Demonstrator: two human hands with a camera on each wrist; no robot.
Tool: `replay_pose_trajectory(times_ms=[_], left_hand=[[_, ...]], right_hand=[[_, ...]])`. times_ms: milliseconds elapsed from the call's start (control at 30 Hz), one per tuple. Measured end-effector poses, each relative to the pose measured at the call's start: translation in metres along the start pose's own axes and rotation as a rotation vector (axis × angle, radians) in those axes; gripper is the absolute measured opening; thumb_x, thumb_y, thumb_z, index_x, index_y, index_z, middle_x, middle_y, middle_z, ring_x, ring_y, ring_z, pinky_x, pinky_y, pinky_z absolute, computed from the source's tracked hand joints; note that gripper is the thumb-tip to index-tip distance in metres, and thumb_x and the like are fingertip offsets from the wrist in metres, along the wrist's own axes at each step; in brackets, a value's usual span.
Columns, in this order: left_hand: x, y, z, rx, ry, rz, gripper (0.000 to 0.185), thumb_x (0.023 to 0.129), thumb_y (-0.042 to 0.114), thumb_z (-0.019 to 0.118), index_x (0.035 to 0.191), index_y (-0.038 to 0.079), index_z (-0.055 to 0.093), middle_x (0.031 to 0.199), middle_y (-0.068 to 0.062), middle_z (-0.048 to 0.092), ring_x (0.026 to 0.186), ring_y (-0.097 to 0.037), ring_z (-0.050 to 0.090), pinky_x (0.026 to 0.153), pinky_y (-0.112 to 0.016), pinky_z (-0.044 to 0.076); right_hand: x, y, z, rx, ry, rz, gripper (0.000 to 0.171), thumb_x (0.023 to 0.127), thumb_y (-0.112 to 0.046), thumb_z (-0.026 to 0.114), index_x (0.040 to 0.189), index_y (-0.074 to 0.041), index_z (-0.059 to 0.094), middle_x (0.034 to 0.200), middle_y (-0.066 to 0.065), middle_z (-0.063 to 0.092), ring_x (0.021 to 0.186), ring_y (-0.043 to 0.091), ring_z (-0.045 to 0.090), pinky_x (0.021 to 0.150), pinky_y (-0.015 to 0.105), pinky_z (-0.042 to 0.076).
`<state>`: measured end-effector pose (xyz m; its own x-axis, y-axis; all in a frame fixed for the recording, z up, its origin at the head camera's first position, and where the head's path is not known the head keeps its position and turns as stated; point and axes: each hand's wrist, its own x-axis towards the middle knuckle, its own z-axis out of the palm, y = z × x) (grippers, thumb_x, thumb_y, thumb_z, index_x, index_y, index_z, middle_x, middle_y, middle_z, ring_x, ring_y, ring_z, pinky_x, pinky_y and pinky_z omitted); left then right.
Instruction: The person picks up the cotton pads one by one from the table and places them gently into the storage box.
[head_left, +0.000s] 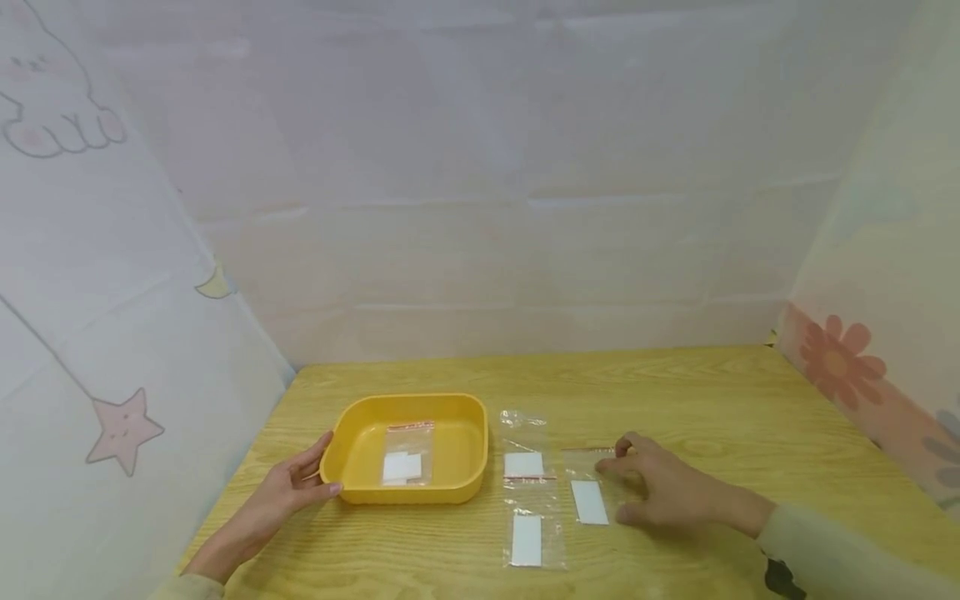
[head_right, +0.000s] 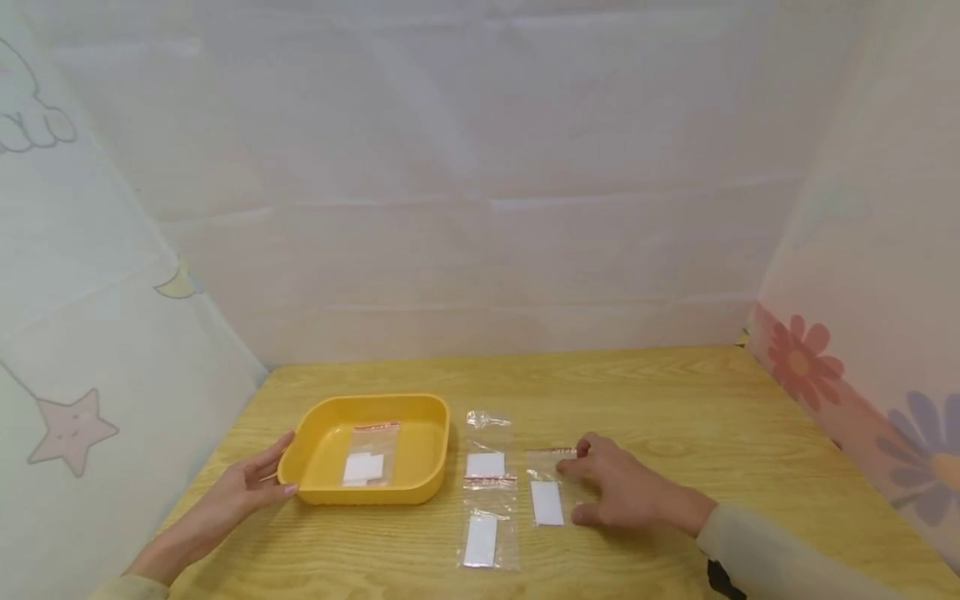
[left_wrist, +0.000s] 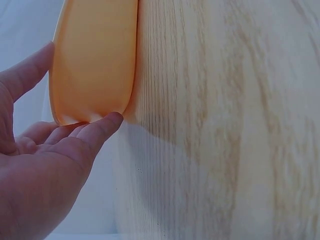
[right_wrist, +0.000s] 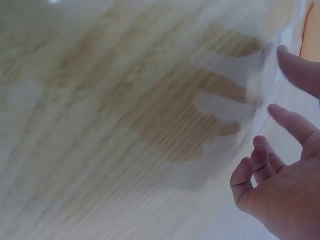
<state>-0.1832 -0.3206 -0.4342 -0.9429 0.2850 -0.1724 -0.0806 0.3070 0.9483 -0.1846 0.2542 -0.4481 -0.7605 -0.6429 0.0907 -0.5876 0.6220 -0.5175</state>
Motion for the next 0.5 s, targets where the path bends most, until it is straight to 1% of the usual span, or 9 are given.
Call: replay_pose_trajectory(times_ms=[100, 200, 333, 500], left_hand=[[-0.0002, -0.0005, -0.0001, 0.002, -0.005, 0.001, 0.091, 0.102, 0.017, 0.073, 0.17, 0.009, 0.013, 0.171, -0.02, 0.017, 0.149, -0.048, 0.034, 0.107, -0.039, 0.051], [0.0, -0.0005, -0.0004, 0.0, -0.004, 0.001, 0.091, 0.102, 0.017, 0.073, 0.17, 0.009, 0.013, 0.171, -0.02, 0.017, 0.149, -0.048, 0.034, 0.107, -0.038, 0.051], [0.0004, -0.0006, 0.0001, -0.006, 0.008, -0.002, 0.091, 0.102, 0.017, 0.073, 0.17, 0.01, 0.014, 0.171, -0.02, 0.018, 0.149, -0.047, 0.035, 0.107, -0.038, 0.051], [-0.0003, 0.0002, 0.0012, -0.001, 0.018, -0.008, 0.09, 0.102, 0.017, 0.073, 0.17, 0.009, 0.015, 0.171, -0.02, 0.019, 0.148, -0.047, 0.036, 0.107, -0.038, 0.051]], right_hand=[[0.0014, 0.0026, -0.0004, 0.007, -0.002, -0.001, 0.063, 0.086, -0.033, 0.09, 0.138, -0.004, 0.07, 0.123, 0.009, 0.05, 0.098, 0.021, 0.044, 0.073, 0.029, 0.042], [0.0023, 0.0043, 0.0, -0.017, 0.006, -0.003, 0.064, 0.085, -0.035, 0.091, 0.138, -0.005, 0.07, 0.123, 0.009, 0.051, 0.098, 0.021, 0.044, 0.074, 0.029, 0.043], [0.0024, 0.0067, 0.0003, -0.027, 0.029, -0.003, 0.066, 0.086, -0.037, 0.09, 0.139, -0.004, 0.07, 0.125, 0.009, 0.051, 0.104, 0.022, 0.045, 0.078, 0.031, 0.045], [-0.0008, 0.0067, 0.0032, -0.03, 0.057, 0.003, 0.068, 0.087, -0.042, 0.088, 0.141, -0.006, 0.069, 0.123, 0.007, 0.048, 0.101, 0.022, 0.041, 0.077, 0.031, 0.038]])
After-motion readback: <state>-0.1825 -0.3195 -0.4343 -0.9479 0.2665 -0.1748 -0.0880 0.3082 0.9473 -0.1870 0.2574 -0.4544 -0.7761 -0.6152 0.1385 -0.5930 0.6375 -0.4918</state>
